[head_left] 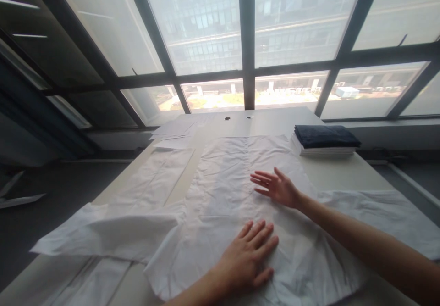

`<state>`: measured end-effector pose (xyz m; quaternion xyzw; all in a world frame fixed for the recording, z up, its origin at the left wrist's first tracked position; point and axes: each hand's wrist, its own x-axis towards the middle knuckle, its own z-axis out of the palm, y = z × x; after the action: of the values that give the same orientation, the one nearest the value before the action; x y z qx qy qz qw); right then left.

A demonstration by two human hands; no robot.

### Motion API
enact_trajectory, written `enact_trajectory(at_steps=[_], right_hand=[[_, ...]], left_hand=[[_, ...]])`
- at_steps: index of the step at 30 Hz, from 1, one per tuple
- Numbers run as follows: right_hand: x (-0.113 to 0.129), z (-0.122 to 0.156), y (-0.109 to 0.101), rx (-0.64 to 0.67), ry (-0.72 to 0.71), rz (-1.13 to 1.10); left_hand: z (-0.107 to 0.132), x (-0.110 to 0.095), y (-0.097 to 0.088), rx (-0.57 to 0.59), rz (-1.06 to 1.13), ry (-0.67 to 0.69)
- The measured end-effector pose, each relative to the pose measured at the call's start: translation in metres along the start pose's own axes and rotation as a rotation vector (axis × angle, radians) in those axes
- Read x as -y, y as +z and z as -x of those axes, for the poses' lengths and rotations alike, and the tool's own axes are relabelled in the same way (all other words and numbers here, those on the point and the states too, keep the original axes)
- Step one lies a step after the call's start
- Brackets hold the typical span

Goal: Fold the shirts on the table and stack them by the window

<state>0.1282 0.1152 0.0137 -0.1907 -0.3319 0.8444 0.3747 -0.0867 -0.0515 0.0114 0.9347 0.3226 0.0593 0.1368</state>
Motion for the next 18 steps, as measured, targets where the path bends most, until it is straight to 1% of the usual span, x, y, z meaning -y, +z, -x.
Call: enact_trajectory(at_steps=[1, 2, 3, 4, 6, 8, 10, 11, 12, 13, 14, 16, 17, 18], right_hand=[[-0.007, 0.007, 0.001, 0.0, 0.033, -0.012], [-0.01, 0.013, -0.002, -0.02, 0.035, -0.03], [-0.007, 0.016, -0.009, -0.059, 0.013, -0.053], [0.0, 0.019, -0.02, -0.116, -0.03, -0.078], [0.026, 0.021, -0.047, -0.285, -0.143, -0.122], [0.059, 0.022, -0.072, -0.514, -0.278, -0.128], [0.086, 0.023, -0.086, -0.731, -0.41, -0.033], [0.094, 0.024, -0.087, -0.801, -0.455, 0.015], [0.097, 0.024, -0.083, -0.837, -0.483, 0.072], [0.094, 0.025, -0.075, -0.839, -0.493, 0.142], [0.085, 0.027, -0.064, -0.812, -0.49, 0.203], [0.054, 0.033, -0.032, -0.687, -0.451, 0.415], [0.033, 0.038, -0.014, -0.591, -0.425, 0.468], [0.011, 0.043, 0.004, -0.481, -0.378, 0.463]], left_hand=[[0.0, 0.0, 0.0, 0.001, 0.0, 0.003], [0.0, 0.0, 0.0, 0.003, -0.001, 0.004], [-0.001, 0.0, 0.001, 0.006, -0.001, 0.004], [-0.001, 0.001, 0.001, 0.008, -0.001, 0.002], [-0.001, 0.001, 0.002, 0.017, 0.005, -0.002], [-0.001, 0.002, 0.002, 0.024, 0.013, -0.003], [-0.001, 0.003, 0.003, 0.029, 0.016, 0.002], [-0.001, 0.003, 0.003, 0.031, 0.014, 0.003], [-0.001, 0.003, 0.003, 0.031, 0.009, 0.005], [-0.001, 0.003, 0.003, 0.032, 0.005, 0.006], [-0.001, 0.003, 0.003, 0.03, 0.001, 0.007], [-0.002, 0.002, 0.002, 0.021, -0.005, 0.01], [-0.002, 0.002, 0.001, 0.016, -0.008, 0.012], [-0.002, 0.001, 0.001, 0.013, -0.012, 0.013]])
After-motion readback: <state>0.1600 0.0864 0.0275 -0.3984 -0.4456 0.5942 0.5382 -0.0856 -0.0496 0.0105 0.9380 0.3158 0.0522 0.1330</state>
